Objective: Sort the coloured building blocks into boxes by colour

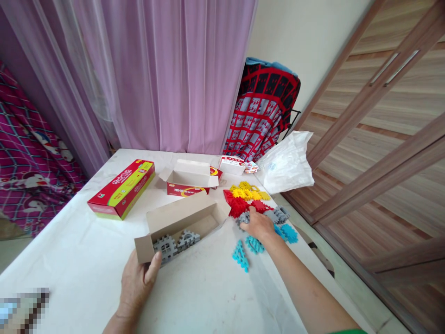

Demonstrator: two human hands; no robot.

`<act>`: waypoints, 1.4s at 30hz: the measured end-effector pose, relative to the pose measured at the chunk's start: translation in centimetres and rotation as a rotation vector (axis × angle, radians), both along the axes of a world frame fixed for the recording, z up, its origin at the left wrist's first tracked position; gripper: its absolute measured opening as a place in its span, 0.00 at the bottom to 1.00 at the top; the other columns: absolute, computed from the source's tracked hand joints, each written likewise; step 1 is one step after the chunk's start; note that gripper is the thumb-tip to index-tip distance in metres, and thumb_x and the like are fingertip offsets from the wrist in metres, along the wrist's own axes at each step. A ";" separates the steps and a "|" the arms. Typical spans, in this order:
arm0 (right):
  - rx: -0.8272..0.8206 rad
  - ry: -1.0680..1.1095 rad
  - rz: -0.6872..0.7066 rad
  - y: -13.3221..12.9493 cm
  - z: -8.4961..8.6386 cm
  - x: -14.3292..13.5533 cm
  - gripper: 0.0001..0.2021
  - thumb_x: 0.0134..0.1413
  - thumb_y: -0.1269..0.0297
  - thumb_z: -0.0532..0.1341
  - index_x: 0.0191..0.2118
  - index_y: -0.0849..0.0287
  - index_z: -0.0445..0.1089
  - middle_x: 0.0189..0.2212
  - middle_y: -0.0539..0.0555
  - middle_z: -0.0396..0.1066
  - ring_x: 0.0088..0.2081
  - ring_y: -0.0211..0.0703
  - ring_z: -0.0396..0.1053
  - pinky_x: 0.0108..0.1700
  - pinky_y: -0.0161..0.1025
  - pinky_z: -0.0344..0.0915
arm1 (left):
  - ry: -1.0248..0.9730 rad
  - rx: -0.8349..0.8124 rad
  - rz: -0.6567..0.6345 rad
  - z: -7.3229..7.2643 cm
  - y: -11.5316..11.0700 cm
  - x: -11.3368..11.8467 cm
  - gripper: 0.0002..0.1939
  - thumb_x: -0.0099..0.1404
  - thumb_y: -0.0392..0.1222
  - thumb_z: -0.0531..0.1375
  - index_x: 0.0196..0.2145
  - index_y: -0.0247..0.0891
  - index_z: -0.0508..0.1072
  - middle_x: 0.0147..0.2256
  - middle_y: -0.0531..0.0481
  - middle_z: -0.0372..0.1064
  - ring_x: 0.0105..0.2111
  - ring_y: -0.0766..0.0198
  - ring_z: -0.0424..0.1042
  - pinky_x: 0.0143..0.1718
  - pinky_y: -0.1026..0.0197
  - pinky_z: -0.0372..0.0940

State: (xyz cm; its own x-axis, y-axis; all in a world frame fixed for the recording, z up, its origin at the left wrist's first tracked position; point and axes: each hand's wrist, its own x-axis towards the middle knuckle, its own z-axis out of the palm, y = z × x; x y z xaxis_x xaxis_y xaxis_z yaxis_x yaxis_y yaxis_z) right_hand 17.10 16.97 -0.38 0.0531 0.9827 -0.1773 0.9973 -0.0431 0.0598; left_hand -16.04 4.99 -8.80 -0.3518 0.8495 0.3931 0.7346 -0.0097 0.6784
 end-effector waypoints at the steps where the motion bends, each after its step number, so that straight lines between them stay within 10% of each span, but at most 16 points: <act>1: 0.018 0.007 -0.024 -0.2 0.4 0.1 0.29 0.52 0.55 0.57 0.56 0.67 0.58 0.44 0.70 0.74 0.45 0.59 0.73 0.41 0.46 0.63 | 0.000 0.002 -0.002 0.0 0.0 0.0 0.16 0.59 0.56 0.50 0.30 0.42 0.67 0.27 0.47 0.71 0.31 0.53 0.72 0.30 0.57 0.66; 13: 0.089 0.335 0.143 -2.3 8.0 -6.3 0.27 0.48 0.53 0.60 0.55 0.55 0.63 0.45 0.57 0.74 0.46 0.50 0.71 0.42 0.39 0.62 | 0.056 0.120 -0.067 -0.3 0.0 0.3 0.17 0.63 0.54 0.51 0.40 0.40 0.69 0.33 0.47 0.74 0.34 0.54 0.74 0.32 0.57 0.67; 21: -0.031 0.190 0.249 -0.8 4.4 -12.0 0.26 0.43 0.54 0.60 0.49 0.62 0.68 0.44 0.64 0.75 0.46 0.56 0.72 0.43 0.42 0.65 | 0.082 0.159 -0.070 -0.8 0.0 0.4 0.17 0.65 0.53 0.51 0.42 0.39 0.69 0.36 0.45 0.74 0.37 0.53 0.74 0.35 0.55 0.69; 42: -0.216 -0.019 0.157 0.6 0.1 -14.2 0.30 0.41 0.56 0.68 0.52 0.67 0.72 0.49 0.68 0.72 0.51 0.54 0.71 0.47 0.40 0.69 | 0.118 0.189 -0.095 -0.4 0.0 0.7 0.23 0.67 0.55 0.49 0.49 0.36 0.68 0.39 0.43 0.75 0.40 0.52 0.74 0.38 0.55 0.69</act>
State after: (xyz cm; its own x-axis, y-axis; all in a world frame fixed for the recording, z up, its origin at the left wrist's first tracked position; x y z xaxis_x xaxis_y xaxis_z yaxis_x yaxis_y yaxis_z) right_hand 2.88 17.57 -0.32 -0.0918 0.9187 -0.3842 0.9893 0.1280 0.0695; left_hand -15.31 4.96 -9.23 -0.2160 0.7839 0.5821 0.7988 -0.2010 0.5671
